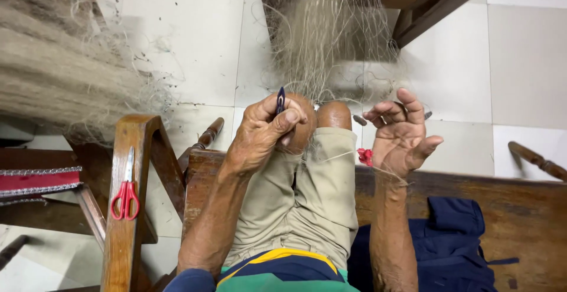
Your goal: Repairing a fine mesh fishing net using a shuttle and scissors
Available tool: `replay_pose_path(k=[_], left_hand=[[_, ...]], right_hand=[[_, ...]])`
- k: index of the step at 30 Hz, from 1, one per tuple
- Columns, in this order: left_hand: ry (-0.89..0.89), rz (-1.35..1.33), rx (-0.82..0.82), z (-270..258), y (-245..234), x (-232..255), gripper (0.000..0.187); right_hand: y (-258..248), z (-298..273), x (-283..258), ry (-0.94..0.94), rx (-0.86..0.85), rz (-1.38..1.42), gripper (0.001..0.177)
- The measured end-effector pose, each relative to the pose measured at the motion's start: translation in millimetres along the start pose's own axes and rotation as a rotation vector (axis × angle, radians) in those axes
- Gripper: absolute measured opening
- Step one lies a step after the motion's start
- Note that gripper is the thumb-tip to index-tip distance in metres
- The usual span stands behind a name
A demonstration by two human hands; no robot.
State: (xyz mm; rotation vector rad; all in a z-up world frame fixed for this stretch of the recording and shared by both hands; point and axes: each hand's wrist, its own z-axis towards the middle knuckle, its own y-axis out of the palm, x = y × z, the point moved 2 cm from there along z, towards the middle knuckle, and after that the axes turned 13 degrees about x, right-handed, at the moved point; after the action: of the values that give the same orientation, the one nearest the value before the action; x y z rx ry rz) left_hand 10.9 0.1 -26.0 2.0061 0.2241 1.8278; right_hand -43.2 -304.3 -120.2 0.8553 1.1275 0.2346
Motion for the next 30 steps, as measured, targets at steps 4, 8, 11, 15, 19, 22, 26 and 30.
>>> replay_pose_path(k=[4,8,11,15,19,22,26,30], left_hand=[[0.043,0.026,0.052,4.9,0.3,3.8,0.021],[0.05,0.05,0.085,7.0,-6.9,-1.7,0.019],[0.074,0.031,0.129,6.2,-7.6,3.5,0.018],[0.087,0.059,0.141,6.5,-8.2,6.8,0.019],[0.093,0.052,0.156,20.3,-19.4,-0.9,0.023],[0.085,0.104,0.099,14.4,-17.4,21.3,0.027],[0.074,0.112,0.104,10.9,-18.5,30.9,0.029],[0.072,0.153,0.086,10.5,-24.3,26.1,0.027]], right_hand=[[-18.3,12.0,-4.2,-0.061,0.056,-0.154,0.118],[-28.6,1.7,-7.7,-0.126,0.106,-0.295,0.106],[-36.6,-5.3,-21.1,-0.177,0.161,-0.433,0.098],[-60.8,-0.5,-32.8,-0.315,0.235,-0.518,0.114],[-63.3,2.2,-47.8,-0.591,0.203,-0.851,0.137],[-11.7,-18.5,-72.2,-0.678,0.197,-1.045,0.105],[-5.5,-26.4,-77.7,-0.731,0.193,-1.156,0.089],[-18.7,-30.1,-76.1,-0.738,0.235,-1.134,0.08]])
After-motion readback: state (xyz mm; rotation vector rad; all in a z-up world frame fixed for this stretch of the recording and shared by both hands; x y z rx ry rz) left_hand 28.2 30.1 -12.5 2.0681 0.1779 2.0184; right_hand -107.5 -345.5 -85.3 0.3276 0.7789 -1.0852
